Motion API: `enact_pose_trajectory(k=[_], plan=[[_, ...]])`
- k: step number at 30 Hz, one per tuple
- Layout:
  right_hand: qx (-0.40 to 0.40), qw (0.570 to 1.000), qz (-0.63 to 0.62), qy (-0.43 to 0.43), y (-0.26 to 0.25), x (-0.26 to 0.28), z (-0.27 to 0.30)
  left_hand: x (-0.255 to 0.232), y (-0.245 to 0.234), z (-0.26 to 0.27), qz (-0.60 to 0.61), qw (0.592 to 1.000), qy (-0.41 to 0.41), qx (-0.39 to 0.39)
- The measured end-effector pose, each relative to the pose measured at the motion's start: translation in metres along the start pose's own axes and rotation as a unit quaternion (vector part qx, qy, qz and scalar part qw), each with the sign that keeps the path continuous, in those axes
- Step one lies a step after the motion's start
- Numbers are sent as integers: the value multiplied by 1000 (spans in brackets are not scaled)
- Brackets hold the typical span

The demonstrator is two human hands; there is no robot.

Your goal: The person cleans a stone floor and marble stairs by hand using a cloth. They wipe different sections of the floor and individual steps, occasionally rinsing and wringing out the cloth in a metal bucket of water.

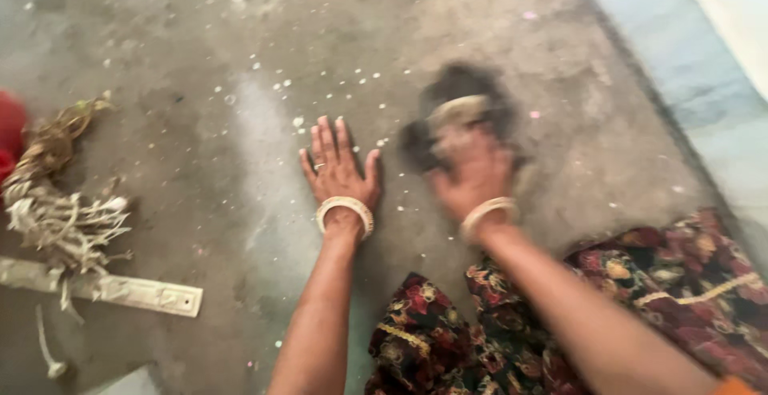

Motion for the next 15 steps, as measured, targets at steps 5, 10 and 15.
enact_pose_trajectory(k=[5, 10, 15], plan=[[49, 991, -79, -93, -30, 73, 17, 12, 11, 6, -68, 997, 8, -39], [67, 975, -99, -189, -45, 49, 0, 15, 17, 7, -53, 998, 15, 5], [69, 965, -96, -236, -26, -6, -29, -7, 18, 27, -75, 996, -33, 33]])
Point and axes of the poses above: each hand's wrist, its own z-axis away from the middle knuckle, its own y-axis out of the palm, x = y × z, the point moved 6 cm from there along -z, towards the middle knuckle, and after that the axes turned 7 degrees about x, right-handed, at the moved point
